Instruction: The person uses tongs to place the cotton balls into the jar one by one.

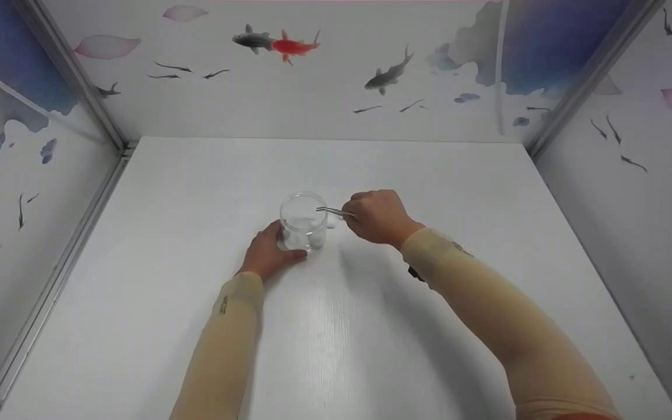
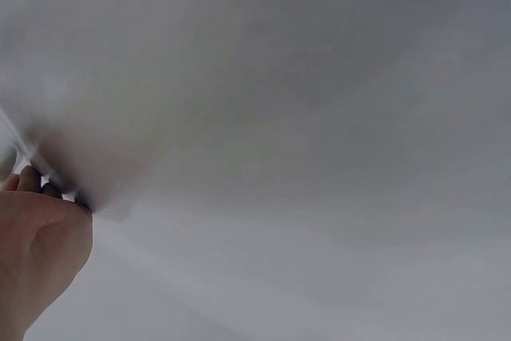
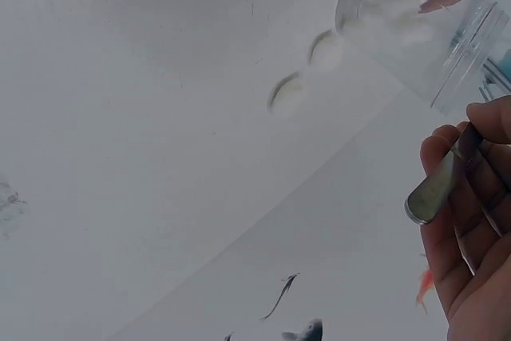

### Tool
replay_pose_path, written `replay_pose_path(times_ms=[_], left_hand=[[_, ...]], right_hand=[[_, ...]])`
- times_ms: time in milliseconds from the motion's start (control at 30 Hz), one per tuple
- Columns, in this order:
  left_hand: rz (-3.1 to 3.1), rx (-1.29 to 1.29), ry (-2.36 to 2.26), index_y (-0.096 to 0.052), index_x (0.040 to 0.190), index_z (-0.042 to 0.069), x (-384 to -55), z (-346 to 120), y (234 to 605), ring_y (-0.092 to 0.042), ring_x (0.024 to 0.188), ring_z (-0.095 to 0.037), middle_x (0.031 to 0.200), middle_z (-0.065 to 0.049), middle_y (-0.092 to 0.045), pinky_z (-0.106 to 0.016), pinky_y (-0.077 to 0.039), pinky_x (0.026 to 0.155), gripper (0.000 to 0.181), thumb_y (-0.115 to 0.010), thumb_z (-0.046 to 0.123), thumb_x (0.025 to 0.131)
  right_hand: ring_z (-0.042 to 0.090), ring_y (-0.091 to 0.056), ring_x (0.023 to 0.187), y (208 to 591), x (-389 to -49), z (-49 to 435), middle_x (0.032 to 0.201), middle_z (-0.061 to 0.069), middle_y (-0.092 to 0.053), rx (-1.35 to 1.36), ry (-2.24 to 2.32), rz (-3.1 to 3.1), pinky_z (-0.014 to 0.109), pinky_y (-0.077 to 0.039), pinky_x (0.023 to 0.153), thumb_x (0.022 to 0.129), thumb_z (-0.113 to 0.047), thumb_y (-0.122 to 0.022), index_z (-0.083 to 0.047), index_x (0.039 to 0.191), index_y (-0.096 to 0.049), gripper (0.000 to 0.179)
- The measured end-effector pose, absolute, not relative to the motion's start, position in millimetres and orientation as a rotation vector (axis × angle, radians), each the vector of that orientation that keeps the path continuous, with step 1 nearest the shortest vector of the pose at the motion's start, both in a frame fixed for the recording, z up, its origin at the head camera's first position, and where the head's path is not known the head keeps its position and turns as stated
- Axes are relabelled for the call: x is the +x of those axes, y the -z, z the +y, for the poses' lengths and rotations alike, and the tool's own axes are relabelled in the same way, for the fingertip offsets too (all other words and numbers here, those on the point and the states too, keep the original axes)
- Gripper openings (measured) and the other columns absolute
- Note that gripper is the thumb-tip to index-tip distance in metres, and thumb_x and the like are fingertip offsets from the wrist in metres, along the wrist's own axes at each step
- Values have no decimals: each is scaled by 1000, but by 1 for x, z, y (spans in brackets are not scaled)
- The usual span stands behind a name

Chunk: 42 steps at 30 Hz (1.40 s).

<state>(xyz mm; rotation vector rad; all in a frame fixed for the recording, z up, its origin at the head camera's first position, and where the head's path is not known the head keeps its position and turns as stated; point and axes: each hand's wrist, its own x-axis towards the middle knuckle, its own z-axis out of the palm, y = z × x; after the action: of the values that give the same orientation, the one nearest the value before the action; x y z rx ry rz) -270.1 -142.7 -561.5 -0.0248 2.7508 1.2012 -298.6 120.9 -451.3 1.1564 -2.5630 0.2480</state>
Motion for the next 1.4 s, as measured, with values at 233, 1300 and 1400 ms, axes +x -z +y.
replay_pose_path(times_ms=[233, 1300, 1400], left_hand=[[2743, -26, -1201, -34, 155, 11, -267, -142, 558, -31, 144, -31, 153, -9, -43, -45, -18, 121, 103, -86, 48, 75], [2724, -92, -1216, -33, 156, 17, -266, -141, 561, -27, 146, -31, 153, -6, -43, -48, -16, 122, 102, -85, 50, 75], [2723, -97, -1225, -33, 156, 17, -267, -142, 563, -27, 146, -30, 153, -5, -44, -48, -15, 122, 103, -85, 52, 73]], right_hand=[[10, -60, 56, 451, -302, 131, 72, -3, -68, 1143, -278, -2492, 31, -51, 45, 88, -7, -65, -13, 83, -78, 15], [17, -67, 69, 491, -320, 196, 79, 0, -71, 1034, -250, -2719, 38, -58, 61, 90, -12, -70, -11, 90, -80, 10], [18, -68, 69, 493, -321, 198, 79, 0, -71, 1026, -243, -2725, 38, -59, 62, 90, -13, -70, -11, 90, -80, 10]])
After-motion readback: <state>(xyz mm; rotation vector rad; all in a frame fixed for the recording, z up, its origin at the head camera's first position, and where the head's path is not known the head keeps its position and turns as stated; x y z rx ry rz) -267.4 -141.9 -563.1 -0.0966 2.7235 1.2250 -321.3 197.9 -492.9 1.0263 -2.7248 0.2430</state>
